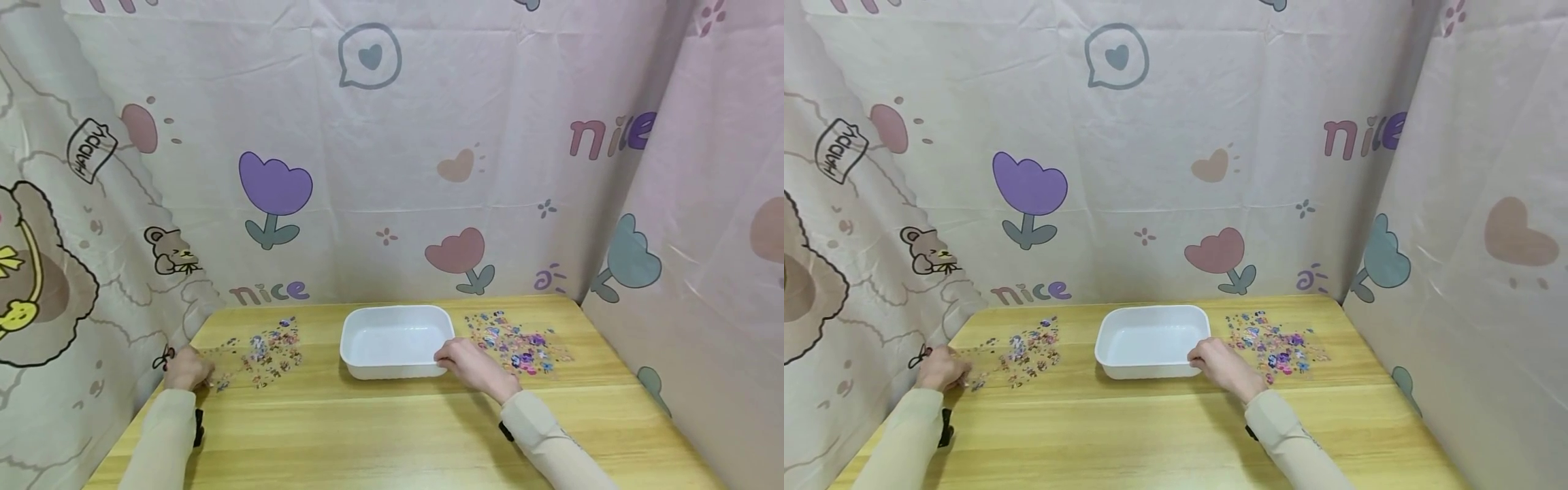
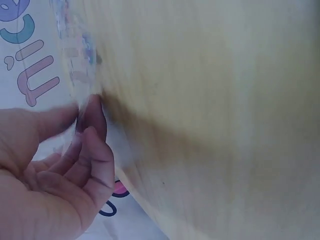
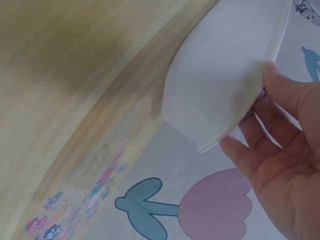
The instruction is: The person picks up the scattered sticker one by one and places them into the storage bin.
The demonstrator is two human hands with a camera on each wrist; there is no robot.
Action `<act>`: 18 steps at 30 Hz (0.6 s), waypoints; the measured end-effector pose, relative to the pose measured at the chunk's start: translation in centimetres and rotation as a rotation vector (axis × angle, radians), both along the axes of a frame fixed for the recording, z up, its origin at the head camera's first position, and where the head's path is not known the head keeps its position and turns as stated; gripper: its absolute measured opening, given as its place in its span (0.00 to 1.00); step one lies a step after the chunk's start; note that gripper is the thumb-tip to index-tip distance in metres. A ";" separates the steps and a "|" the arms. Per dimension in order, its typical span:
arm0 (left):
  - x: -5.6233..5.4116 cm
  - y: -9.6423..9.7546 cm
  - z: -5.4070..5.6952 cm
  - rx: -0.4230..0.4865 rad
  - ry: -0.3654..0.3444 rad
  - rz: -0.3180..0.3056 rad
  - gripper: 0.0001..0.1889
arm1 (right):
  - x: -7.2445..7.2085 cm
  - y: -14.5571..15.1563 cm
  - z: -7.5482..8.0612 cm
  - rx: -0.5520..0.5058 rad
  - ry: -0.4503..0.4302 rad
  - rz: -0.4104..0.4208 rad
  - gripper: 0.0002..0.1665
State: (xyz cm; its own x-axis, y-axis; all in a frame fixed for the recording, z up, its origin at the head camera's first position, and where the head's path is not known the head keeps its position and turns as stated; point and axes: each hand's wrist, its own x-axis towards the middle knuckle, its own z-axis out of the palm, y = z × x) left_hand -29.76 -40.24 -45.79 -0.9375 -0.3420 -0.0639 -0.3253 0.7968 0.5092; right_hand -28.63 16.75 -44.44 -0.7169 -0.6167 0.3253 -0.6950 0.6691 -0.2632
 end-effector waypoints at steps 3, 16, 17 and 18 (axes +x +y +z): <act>0.1 0.1 0.3 -0.020 0.029 0.000 0.05 | 0.0 0.0 0.0 0.000 0.008 0.008 0.06; 0.2 0.6 2.5 -0.016 0.209 -0.051 0.18 | 0.3 0.0 -0.5 0.001 0.014 -0.027 0.09; 0.2 0.6 2.7 -0.017 0.227 -0.056 0.18 | 0.3 0.0 -0.5 -0.002 0.014 -0.029 0.09; 0.1 0.7 3.0 -0.009 0.239 -0.060 0.19 | 0.3 0.1 -0.4 -0.006 0.014 -0.030 0.10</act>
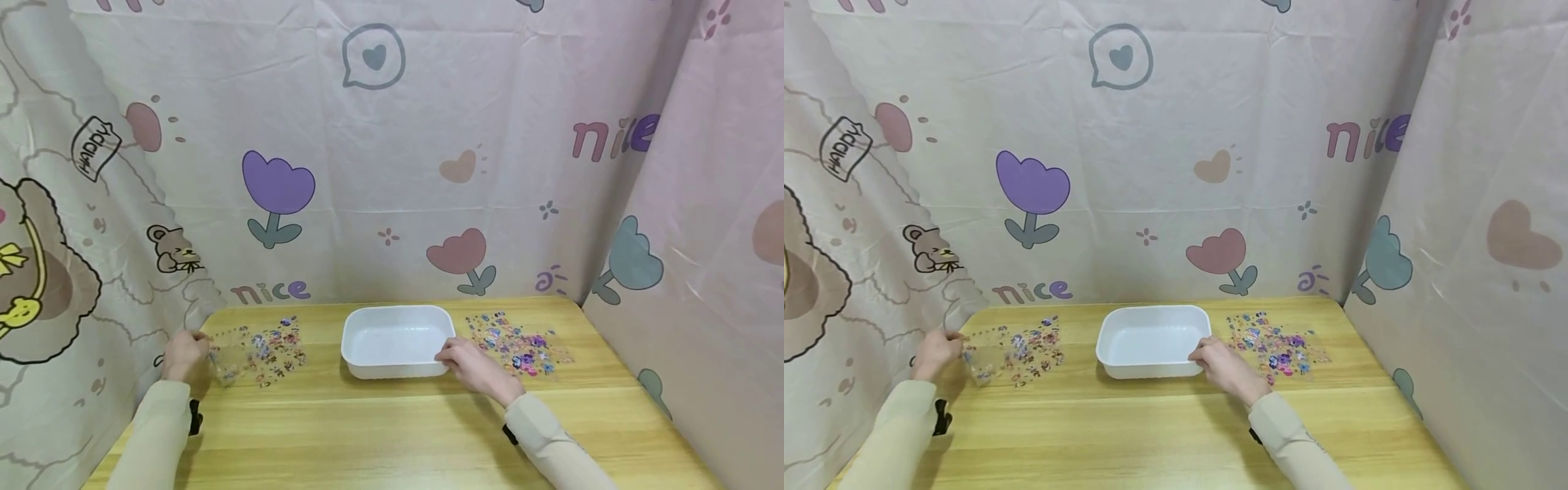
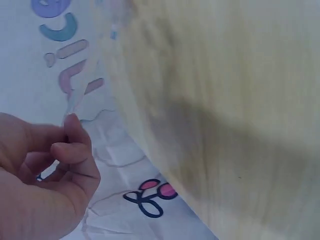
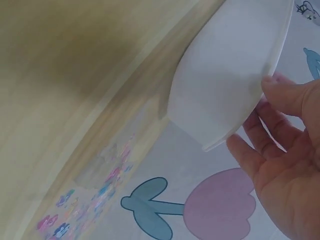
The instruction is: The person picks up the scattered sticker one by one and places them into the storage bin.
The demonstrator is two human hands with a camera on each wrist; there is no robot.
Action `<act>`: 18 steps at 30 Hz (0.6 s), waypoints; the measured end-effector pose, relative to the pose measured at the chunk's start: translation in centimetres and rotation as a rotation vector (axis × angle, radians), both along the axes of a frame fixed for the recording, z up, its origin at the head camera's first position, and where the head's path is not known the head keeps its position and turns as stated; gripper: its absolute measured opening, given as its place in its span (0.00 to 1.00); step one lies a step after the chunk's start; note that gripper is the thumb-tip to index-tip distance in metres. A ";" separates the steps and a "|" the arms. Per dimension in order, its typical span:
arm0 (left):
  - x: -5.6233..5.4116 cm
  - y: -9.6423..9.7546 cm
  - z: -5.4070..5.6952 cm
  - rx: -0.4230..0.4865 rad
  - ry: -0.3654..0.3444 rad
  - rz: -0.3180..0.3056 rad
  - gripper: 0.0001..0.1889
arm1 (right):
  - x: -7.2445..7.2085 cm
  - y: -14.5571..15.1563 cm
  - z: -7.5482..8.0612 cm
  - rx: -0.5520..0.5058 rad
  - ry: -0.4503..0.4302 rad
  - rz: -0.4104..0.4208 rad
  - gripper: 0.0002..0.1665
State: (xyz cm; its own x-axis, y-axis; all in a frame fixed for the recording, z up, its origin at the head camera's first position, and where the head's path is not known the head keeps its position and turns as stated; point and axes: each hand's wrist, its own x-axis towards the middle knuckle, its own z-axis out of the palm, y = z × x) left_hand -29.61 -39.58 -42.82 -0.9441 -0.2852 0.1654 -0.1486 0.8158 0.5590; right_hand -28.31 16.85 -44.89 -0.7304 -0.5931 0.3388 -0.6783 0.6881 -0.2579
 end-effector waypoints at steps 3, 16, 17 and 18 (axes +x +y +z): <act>-0.1 0.1 0.5 0.028 0.058 0.034 0.18 | 0.0 0.2 0.1 -0.011 0.001 0.003 0.10; -0.4 0.5 1.7 0.090 0.167 0.168 0.17 | -0.3 0.5 0.3 -0.034 -0.012 0.024 0.08; -0.4 0.6 1.7 0.085 0.171 0.171 0.17 | -0.3 0.5 0.4 -0.035 -0.015 0.024 0.08; -0.4 0.7 1.6 0.086 0.184 0.174 0.17 | -0.3 0.5 0.4 -0.034 -0.017 0.023 0.08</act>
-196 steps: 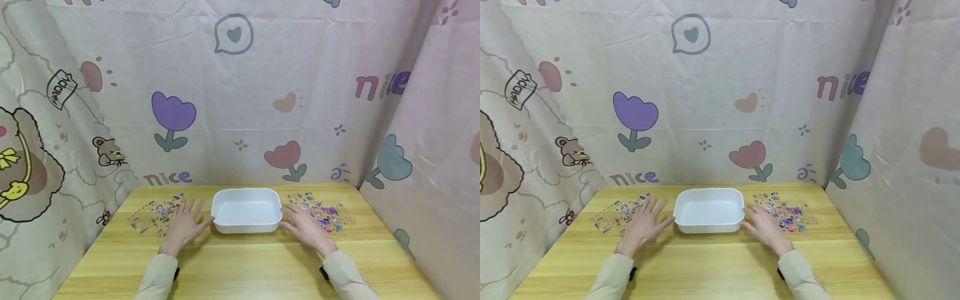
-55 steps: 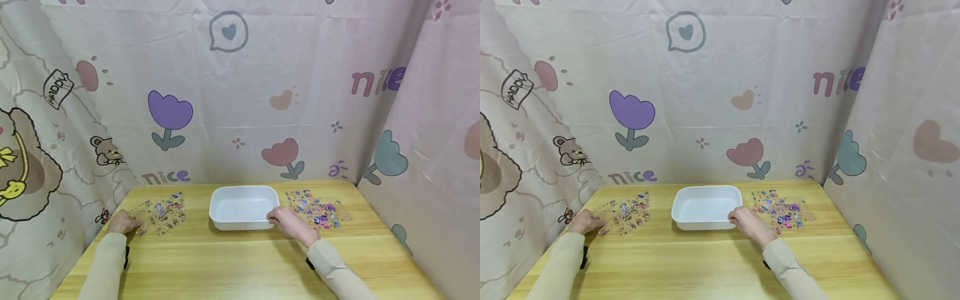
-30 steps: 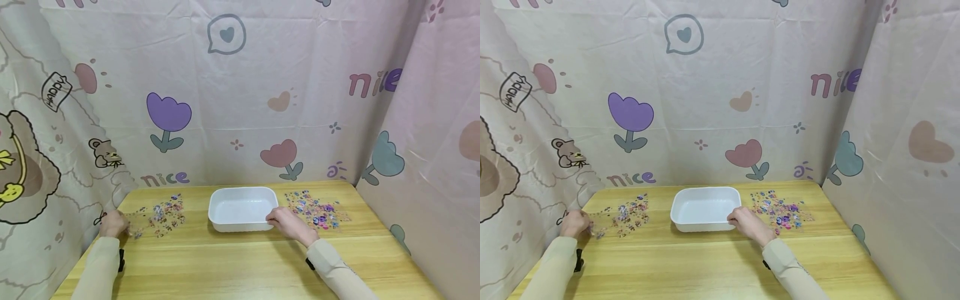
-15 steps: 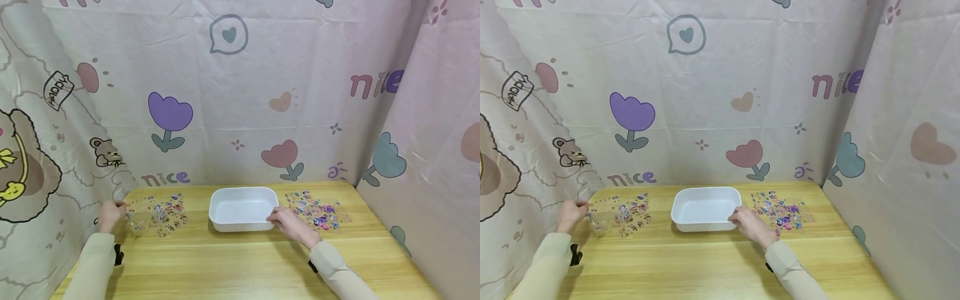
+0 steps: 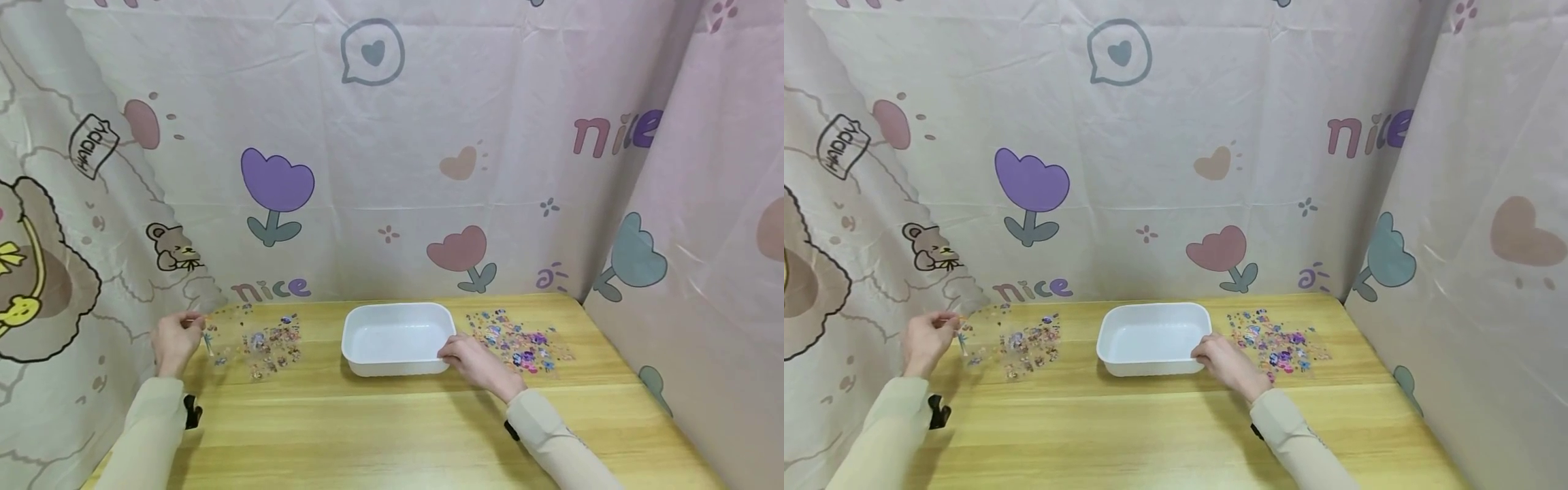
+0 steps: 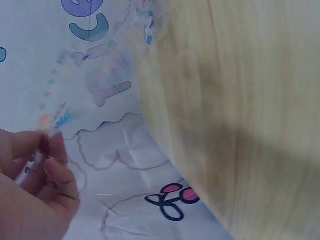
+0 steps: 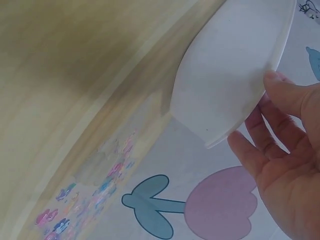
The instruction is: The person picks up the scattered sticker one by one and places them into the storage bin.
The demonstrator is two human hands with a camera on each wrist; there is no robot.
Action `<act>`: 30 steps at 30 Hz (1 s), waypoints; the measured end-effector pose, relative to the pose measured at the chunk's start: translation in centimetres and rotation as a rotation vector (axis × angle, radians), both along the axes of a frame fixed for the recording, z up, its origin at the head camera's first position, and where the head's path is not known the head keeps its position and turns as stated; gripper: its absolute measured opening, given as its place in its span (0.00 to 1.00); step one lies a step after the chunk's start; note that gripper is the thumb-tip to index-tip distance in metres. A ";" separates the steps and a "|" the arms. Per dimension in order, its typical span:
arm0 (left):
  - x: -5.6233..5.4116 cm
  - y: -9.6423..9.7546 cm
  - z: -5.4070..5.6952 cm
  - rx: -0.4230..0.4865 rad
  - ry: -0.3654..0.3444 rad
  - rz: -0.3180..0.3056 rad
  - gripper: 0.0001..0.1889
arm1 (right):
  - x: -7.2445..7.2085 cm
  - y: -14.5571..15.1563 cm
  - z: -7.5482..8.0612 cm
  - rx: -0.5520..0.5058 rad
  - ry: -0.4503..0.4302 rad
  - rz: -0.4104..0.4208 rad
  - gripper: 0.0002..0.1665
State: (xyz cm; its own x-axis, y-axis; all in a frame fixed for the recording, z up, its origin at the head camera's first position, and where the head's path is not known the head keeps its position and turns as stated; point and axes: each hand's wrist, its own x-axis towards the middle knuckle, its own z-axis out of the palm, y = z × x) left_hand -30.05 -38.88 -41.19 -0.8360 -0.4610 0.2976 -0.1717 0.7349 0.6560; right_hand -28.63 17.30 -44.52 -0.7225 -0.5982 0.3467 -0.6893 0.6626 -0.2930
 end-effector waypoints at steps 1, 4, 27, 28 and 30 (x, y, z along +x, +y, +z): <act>-0.1 0.0 -0.1 -0.001 0.019 0.007 0.17 | 0.0 0.0 0.0 0.002 -0.002 0.000 0.08; -0.2 0.3 -0.3 0.002 0.094 0.032 0.16 | -0.1 -0.1 0.1 0.007 -0.001 -0.002 0.08; -1.6 4.2 0.9 0.140 0.205 -0.016 0.14 | -0.1 0.1 -0.1 0.022 0.054 0.026 0.09; -1.7 4.5 1.0 0.145 0.211 -0.025 0.14 | -0.1 0.1 -0.1 0.020 0.058 0.026 0.09; -2.0 5.2 1.3 0.140 0.227 -0.028 0.14 | -0.1 0.1 -0.1 0.020 0.059 0.022 0.09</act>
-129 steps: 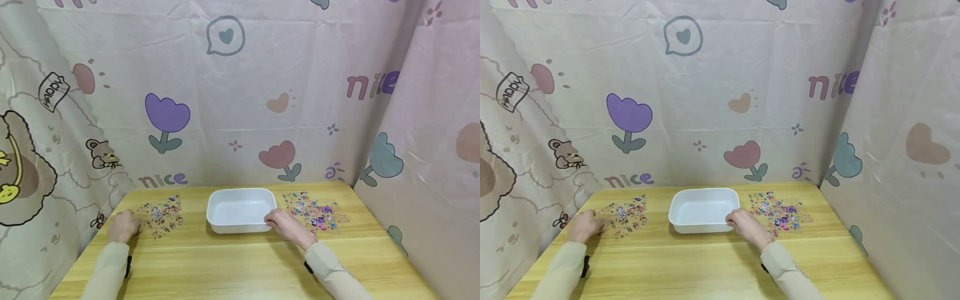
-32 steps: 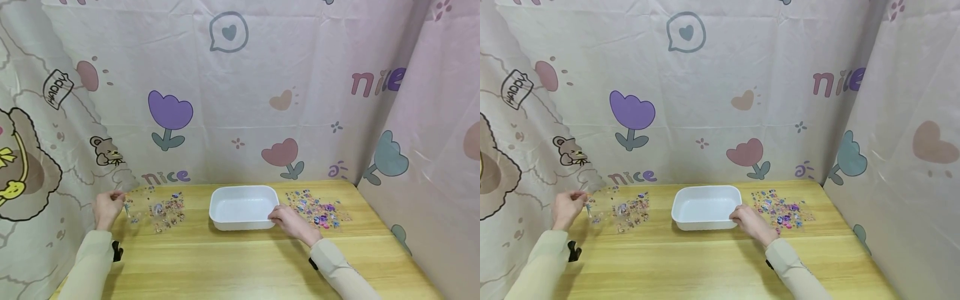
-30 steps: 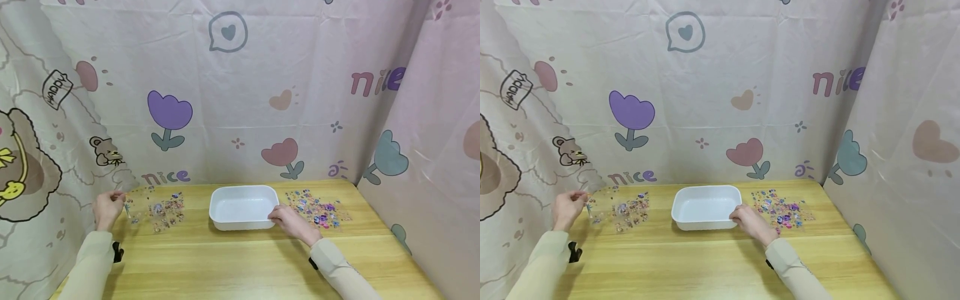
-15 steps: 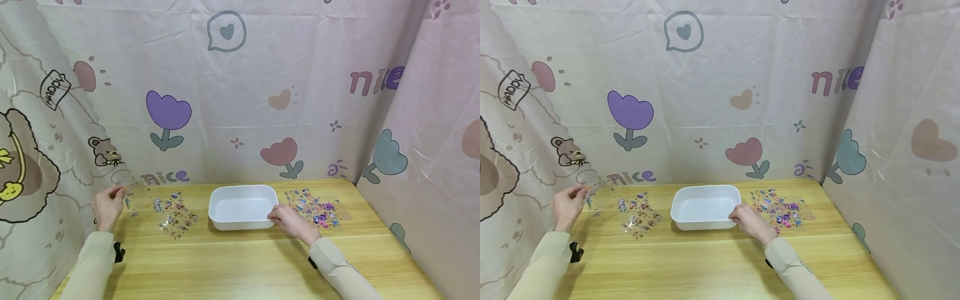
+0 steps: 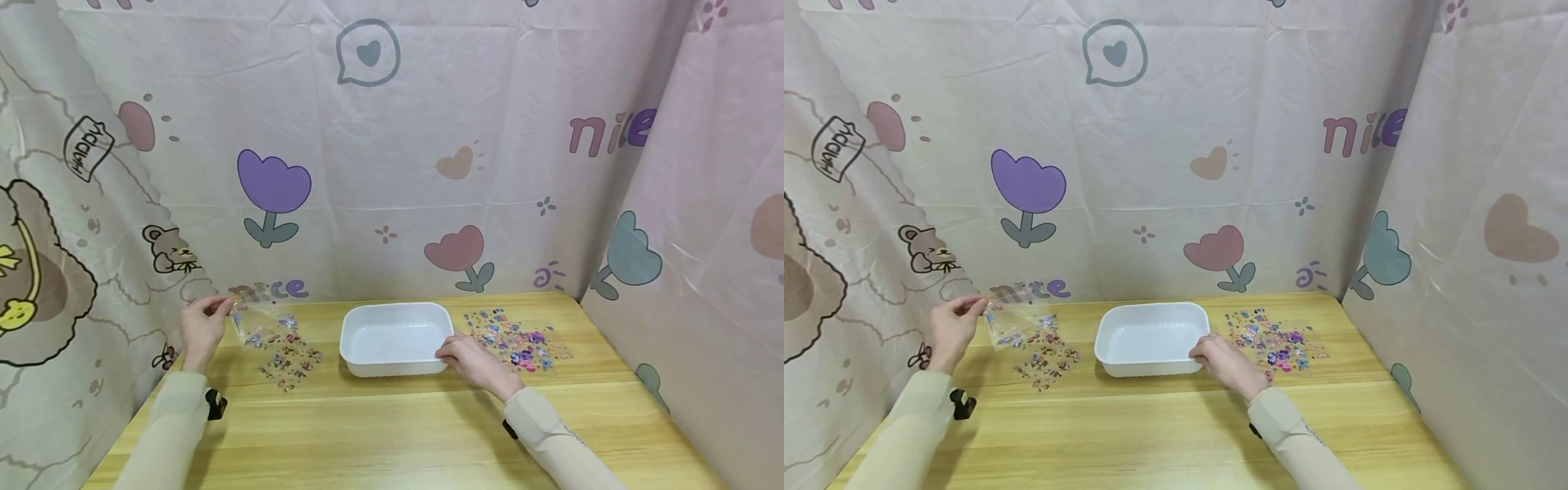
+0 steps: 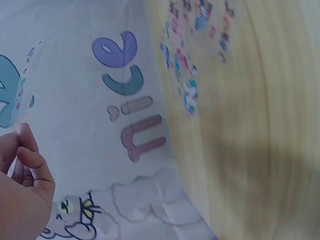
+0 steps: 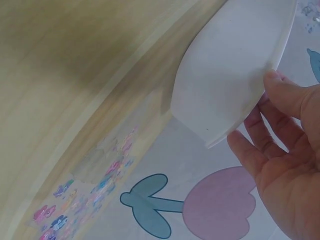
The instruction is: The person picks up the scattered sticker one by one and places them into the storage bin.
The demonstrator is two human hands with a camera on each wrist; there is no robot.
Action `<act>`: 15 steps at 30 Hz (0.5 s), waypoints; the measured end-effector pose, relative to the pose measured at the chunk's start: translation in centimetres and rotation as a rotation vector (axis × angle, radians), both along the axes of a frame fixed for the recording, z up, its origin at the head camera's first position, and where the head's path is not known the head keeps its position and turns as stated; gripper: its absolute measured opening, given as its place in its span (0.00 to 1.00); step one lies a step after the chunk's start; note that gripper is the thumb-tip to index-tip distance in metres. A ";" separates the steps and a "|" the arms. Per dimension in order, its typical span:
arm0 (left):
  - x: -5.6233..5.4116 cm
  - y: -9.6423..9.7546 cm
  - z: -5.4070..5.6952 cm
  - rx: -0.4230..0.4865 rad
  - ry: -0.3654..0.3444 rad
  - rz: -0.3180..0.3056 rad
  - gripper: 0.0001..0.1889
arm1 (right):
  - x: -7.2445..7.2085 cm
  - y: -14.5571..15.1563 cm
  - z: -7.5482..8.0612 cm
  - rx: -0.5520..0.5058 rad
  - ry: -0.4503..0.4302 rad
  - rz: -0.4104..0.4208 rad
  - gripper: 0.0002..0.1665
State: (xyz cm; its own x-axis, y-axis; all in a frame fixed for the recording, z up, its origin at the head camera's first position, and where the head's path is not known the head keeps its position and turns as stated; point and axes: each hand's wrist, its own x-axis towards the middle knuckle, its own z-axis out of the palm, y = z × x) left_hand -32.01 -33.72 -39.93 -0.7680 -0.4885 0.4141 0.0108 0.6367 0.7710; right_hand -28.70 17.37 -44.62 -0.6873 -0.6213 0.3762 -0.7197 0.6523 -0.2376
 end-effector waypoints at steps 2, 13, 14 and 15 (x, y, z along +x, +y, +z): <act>-0.2 0.6 0.2 0.003 0.020 -0.013 0.14 | 0.0 0.0 0.0 0.002 -0.008 -0.005 0.09; -1.0 4.2 0.2 0.036 -0.001 -0.102 0.13 | 0.0 -0.1 0.1 0.011 -0.036 -0.021 0.09; -1.0 4.5 0.2 0.040 -0.006 -0.109 0.13 | 0.0 -0.1 0.1 0.012 -0.037 -0.023 0.09; -1.1 4.8 0.2 0.049 -0.005 -0.119 0.13 | 0.0 -0.1 0.1 0.013 -0.038 -0.025 0.09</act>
State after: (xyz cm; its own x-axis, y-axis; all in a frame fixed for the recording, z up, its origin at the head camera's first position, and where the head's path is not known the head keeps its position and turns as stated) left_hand -33.06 -28.89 -39.72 -0.8241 -0.4129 0.3877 0.0800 0.5927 0.8014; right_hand -28.71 17.27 -44.53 -0.7161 -0.6087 0.3416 -0.6940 0.6730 -0.2557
